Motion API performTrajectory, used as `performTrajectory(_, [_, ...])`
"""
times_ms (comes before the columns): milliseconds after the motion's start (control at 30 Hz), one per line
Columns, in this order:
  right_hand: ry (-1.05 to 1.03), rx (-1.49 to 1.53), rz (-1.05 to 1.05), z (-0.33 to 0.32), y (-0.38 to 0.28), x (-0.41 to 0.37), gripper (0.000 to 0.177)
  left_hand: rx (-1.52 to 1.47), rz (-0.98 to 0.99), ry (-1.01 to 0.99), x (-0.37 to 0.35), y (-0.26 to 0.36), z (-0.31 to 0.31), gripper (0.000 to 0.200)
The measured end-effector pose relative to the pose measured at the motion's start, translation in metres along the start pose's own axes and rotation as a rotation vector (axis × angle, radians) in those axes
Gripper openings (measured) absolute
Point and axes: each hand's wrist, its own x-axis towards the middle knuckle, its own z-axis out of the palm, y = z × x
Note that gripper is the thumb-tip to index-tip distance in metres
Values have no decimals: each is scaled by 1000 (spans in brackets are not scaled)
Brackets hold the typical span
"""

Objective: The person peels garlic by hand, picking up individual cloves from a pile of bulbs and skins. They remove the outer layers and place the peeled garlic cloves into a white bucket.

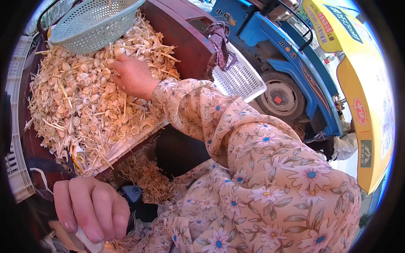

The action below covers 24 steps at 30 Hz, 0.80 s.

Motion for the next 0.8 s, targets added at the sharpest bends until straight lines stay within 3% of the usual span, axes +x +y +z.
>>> performTrajectory(67, [36,-44,9,11,15,15,21,33,-82,-95,14,6,13,15])
performTrajectory(167, [-23,-68,84,24,25,28,20,-17,27,-74,19,-2,17,12])
performTrajectory(233, [-115,-135,47,32,18,28,19,-21,91,-294,27,-9,-3,10])
performTrajectory(300, [-189,-231,29,42,12,28,17,5,190,-367,26,-15,-8,9])
performTrajectory(367, [-201,-306,57,57,16,30,15,51,239,-268,24,-18,1,10])
performTrajectory(433, [-237,-306,87,59,14,32,13,75,143,-109,21,-8,14,13])
performTrajectory(533, [-371,-407,63,54,16,35,15,-28,164,-143,21,-15,4,15])
performTrajectory(733, [-251,-278,151,62,18,33,20,-182,312,-75,21,-31,9,10])
performTrajectory(800, [-251,-212,180,59,16,32,20,-134,279,-59,17,-28,10,5])
